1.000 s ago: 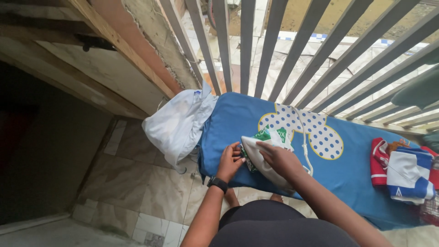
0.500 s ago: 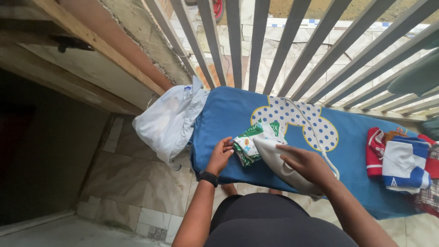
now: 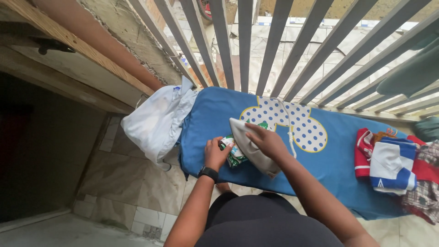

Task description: Iron several different pieces of clothing on an ironing board.

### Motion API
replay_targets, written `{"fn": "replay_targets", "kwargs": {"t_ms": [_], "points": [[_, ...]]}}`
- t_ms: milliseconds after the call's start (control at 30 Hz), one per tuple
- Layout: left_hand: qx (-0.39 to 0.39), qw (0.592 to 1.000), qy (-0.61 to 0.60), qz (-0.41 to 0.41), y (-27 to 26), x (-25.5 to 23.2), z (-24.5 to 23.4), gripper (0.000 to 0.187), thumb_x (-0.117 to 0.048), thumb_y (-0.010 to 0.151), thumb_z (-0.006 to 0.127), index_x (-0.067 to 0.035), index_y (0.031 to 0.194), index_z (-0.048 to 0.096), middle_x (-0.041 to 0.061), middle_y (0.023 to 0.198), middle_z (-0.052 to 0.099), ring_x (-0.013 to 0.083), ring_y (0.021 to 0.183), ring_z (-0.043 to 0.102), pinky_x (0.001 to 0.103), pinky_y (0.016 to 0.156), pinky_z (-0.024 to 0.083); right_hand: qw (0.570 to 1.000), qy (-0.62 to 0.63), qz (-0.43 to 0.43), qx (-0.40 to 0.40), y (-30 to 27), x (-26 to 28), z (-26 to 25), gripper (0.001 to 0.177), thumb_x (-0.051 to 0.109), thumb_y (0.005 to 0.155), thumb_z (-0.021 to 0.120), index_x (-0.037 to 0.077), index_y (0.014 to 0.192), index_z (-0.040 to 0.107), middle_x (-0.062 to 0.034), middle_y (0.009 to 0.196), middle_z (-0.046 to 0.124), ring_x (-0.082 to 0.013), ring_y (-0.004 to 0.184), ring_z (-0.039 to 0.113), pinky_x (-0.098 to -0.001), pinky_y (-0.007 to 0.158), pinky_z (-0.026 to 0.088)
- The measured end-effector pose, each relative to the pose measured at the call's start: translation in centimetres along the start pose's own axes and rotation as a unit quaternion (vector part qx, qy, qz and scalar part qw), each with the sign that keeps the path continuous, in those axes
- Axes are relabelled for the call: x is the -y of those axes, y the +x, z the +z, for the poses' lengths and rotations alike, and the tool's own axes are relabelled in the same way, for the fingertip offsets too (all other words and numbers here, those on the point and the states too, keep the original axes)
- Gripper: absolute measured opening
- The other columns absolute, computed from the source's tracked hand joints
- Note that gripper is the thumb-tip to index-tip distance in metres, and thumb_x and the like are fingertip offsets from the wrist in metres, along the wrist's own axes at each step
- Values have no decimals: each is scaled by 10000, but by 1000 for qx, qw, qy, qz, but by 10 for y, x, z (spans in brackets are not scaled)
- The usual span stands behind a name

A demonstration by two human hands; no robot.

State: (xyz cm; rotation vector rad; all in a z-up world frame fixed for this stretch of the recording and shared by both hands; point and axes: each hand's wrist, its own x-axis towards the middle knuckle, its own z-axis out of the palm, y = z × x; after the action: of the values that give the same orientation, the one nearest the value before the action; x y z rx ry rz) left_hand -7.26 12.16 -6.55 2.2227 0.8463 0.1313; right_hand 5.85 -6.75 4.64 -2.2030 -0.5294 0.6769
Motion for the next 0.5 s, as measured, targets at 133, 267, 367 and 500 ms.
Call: {"fn": "replay_targets", "kwargs": {"t_ms": [133,267,367,500], "points": [[-7,1000,5,-7,-6,-12,-5,611,-464,760,840,-83,1208,678,166,1149,633,374,1118,588,447,985,475,999,-32,-38,-9,-8,7,-3,427,462,962,613,360,1376,632,-147,1160,754,-363,1042,709,-444,872,552],[7,1000,18,-20,-2,-16,-8,590,-464,750,850,-96,1184,696,155,1147,630,360,1120,585,439,975,481,996,-83,-4,-24,-19,-9,-10,438,431,976,586,371,1409,604,-171,1059,743,-392,974,700,-480,824,547],[20,999,29,-26,1,-8,-4,599,-472,747,843,-100,1193,694,149,1139,633,345,1113,598,433,972,493,995,-73,-13,-72,-23,-35,-13,430,419,982,580,354,1407,602,-171,1052,742,-403,960,691,-496,796,543],[54,997,44,-28,12,1,0,634,-490,741,854,-94,1209,695,164,1160,629,344,1097,616,430,964,509,991,-62,39,-110,-35,-59,-21,431,423,995,562,363,1421,587,-174,1012,743,-399,938,694,-492,783,547]]}}
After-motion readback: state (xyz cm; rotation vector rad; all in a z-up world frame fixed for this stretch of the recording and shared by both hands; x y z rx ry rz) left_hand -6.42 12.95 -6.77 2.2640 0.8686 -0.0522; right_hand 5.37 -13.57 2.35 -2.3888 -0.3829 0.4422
